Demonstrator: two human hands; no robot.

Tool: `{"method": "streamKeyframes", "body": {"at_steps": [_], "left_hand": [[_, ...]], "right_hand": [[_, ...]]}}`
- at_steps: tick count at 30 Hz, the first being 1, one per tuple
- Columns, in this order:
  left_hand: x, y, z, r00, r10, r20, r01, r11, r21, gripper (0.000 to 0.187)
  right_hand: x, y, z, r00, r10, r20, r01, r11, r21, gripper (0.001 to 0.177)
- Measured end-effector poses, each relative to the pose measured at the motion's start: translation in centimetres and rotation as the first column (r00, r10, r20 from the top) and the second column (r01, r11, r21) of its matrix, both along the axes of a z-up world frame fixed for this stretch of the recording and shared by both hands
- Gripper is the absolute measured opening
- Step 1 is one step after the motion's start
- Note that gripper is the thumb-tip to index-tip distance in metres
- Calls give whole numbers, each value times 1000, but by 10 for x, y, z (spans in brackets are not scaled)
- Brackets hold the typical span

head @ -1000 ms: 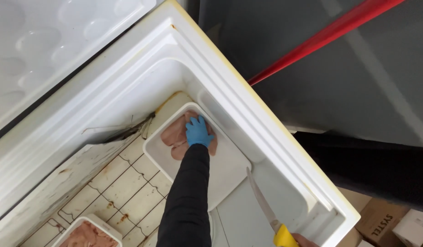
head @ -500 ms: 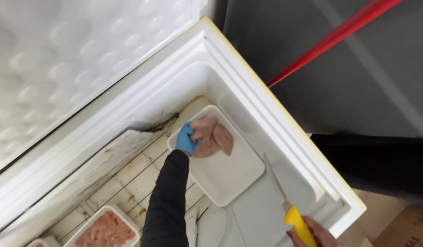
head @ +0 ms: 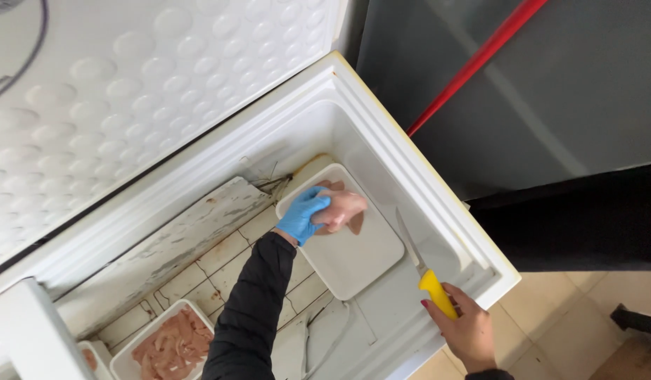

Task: Slicing raw chicken breasts into thin strips on a cutting board in a commercial kitchen.

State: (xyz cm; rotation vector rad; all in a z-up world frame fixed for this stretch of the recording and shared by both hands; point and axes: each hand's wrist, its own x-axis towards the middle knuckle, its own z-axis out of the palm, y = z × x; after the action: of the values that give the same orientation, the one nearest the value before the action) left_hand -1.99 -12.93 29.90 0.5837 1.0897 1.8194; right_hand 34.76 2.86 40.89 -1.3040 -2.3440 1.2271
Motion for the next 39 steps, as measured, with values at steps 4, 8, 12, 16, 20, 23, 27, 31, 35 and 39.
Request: {"method": "streamKeyframes", "body": {"at_steps": [4,8,12,16,20,23,27,31,35,39], "left_hand": [[12,0,-102,949,138,-284,-246,888,-388,24],[40,1,-144,877,-91,-472,-326,608,-724,21],[56,7,-275,886,-359,-296,67,728,-682,16],[56,16,-247,931,-289,-223,69,738,-671,17],[54,30,-248,966,-218,-138,76,753,-654,19],[48,42,-257,984,-155,-89,63,766,-640,21],[35,70,-244,995,-95,-31,56,789,-612,24],[24,85,-229,999,-20,28,32,806,-591,26],[29,71,-223,992,81,96,-9,808,-589,29],[21,65,-222,975,173,139,-63,816,-574,32]], "right_hand": [[2,-1,5,999,-9,50,11,999,-36,51],[0,3,-1,1000,6,12,-6,1000,25,53],[-2,-2,1,997,-59,57,60,998,-11,55],[3,2,-22,991,-72,110,67,997,49,55],[19,6,-40,999,-22,41,15,986,164,54],[29,10,-55,999,33,35,-40,971,234,55],[46,31,-88,965,57,257,-61,998,6,55],[77,48,-135,848,139,511,-16,972,-236,60],[119,46,-170,902,135,410,-54,978,-203,61],[122,54,-176,905,168,392,-40,949,-314,62]]}}
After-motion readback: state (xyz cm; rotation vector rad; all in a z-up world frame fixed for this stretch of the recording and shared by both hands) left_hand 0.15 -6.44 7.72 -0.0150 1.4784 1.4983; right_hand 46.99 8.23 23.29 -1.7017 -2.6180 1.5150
